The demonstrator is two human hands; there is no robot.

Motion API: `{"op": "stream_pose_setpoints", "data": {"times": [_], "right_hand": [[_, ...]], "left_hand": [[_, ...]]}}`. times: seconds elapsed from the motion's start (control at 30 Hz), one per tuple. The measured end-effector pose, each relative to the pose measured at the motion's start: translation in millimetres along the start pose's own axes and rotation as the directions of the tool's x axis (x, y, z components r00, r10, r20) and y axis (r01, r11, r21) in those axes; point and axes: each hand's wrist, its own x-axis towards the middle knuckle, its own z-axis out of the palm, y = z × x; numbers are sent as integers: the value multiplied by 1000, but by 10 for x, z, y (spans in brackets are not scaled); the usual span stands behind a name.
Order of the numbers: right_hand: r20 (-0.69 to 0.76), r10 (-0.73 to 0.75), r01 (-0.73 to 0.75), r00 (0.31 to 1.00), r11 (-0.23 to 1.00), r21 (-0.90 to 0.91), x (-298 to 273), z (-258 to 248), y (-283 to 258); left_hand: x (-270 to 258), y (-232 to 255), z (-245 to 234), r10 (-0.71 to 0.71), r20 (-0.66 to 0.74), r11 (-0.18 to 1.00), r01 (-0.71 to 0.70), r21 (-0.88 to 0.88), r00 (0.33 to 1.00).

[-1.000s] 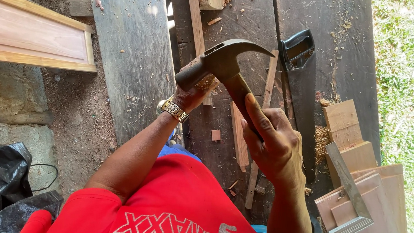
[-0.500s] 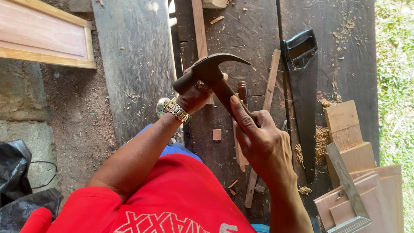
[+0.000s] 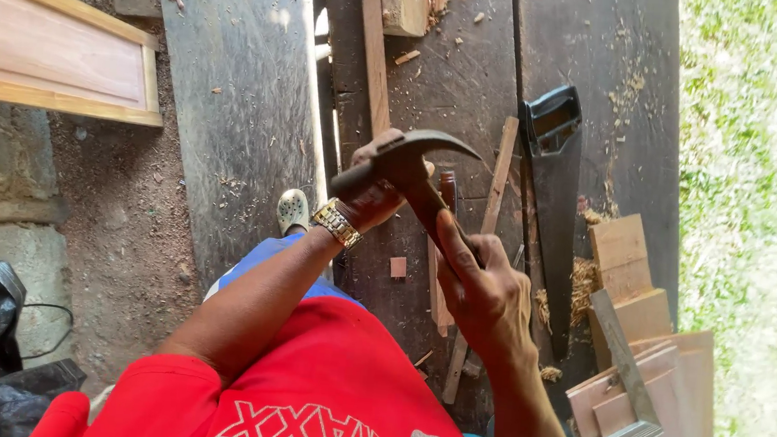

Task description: Hammering a wooden joint and organizing woodworking tools on a workbench.

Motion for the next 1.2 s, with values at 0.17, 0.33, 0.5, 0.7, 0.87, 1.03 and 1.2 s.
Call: {"op": "stream_pose_setpoints", "data": {"times": [0.17,0.33,0.5,0.7,0.87,1.03,1.2], "right_hand": [[-29,65,-64,997,998,16,-11,122,-23],[-40,84,-81,996,994,69,-71,241,-27],[-191,95,-70,977,989,133,-60,327,-111],[-252,491,-358,834,829,429,-171,494,-87],[-284,623,-350,729,695,628,-38,435,-188],[-273,683,-420,678,664,619,-23,411,-176],[-184,743,-471,644,574,670,84,437,-186]], "left_hand": [[39,-197,81,329,-29,914,-310,261,944],[13,-145,-80,249,-42,907,-248,-340,968],[150,46,-379,296,82,932,-269,-242,952],[300,-145,-440,251,316,949,-167,-268,915],[593,-370,-388,118,273,897,16,-443,955],[1215,-559,-659,-52,242,876,160,-455,969],[1921,-765,-757,131,210,902,-28,-431,969]]}}
